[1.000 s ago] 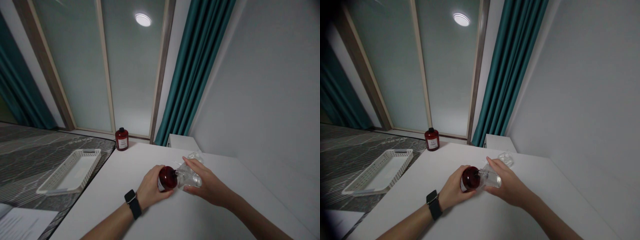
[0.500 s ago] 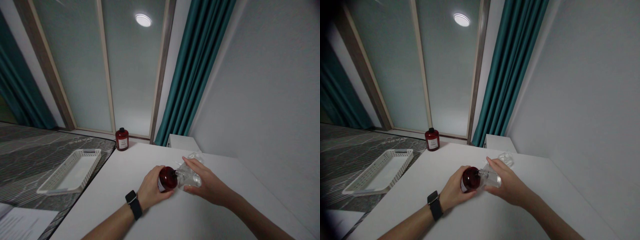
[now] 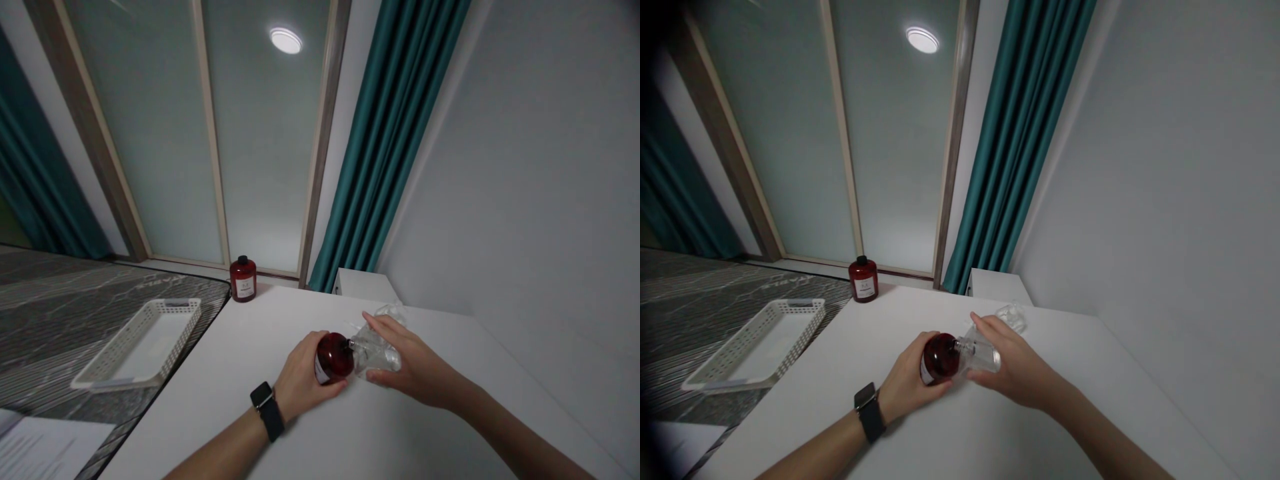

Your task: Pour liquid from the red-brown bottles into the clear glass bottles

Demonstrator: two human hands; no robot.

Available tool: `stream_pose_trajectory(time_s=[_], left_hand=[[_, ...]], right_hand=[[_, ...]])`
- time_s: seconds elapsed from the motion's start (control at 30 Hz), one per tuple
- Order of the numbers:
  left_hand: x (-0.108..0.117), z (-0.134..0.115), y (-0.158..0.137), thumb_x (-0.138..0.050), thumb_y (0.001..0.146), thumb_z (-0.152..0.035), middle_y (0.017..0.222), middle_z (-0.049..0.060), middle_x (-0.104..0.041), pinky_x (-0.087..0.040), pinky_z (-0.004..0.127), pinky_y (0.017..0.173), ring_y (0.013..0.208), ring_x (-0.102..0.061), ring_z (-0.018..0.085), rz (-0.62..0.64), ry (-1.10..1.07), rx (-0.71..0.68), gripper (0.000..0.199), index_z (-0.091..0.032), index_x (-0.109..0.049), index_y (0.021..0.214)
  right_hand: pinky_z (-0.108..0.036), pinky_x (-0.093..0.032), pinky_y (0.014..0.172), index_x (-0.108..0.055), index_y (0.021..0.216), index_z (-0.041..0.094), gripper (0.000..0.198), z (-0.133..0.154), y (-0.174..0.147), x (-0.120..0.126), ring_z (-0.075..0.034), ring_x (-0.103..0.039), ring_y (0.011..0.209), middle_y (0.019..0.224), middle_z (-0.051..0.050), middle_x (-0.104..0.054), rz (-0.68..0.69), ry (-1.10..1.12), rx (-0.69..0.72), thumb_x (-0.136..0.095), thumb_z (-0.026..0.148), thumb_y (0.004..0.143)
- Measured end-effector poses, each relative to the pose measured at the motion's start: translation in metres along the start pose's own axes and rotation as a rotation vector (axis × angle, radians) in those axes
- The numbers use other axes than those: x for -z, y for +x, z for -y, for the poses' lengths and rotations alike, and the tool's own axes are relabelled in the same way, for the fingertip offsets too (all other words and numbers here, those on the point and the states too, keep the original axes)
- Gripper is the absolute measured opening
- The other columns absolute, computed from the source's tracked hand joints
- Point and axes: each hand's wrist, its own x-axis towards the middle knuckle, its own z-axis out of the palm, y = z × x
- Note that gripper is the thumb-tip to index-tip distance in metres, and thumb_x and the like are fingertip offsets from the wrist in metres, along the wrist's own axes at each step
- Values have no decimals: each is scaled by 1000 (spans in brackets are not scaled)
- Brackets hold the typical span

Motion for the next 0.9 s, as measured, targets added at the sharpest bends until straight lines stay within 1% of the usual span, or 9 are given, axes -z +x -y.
stream_pose_trajectory(time_s=[0.33, 0.53, 0.73, 0.9], left_hand=[[-1, -1, 1, -81, 65, -23, 120, 9, -62, -51, 46, 97, 110, -62, 29, -17, -19, 7, 68, -23, -48, 124], [0, -1, 1, -80, 66, -21, 121, 9, -61, -51, 46, 98, 111, -61, 29, -4, -23, 5, 69, -23, -45, 126], [0, -1, 1, -81, 67, -22, 121, 9, -60, -50, 46, 98, 111, -60, 28, 0, -12, 15, 70, -22, -45, 126], [0, -1, 0, -81, 66, -22, 121, 9, -61, -50, 45, 98, 110, -61, 28, -5, -21, 21, 70, -22, -44, 126]], right_hand=[[-50, -41, 110, -30, 153, 25, 86, 2, 4, 4, -30, -51, 129, 140, -14, -51, 20, 6, 13, -72, 32, 79], [-49, -39, 111, -32, 152, 23, 85, 4, 5, 6, -30, -50, 129, 140, -14, -51, 37, 21, -11, -73, 31, 79], [-50, -39, 111, -31, 152, 26, 85, 6, 6, 8, -30, -50, 129, 140, -12, -51, 47, 22, -14, -73, 31, 79], [-49, -38, 112, -31, 152, 25, 85, 6, 7, 9, -29, -49, 129, 140, -12, -51, 58, 28, -11, -73, 30, 79]])
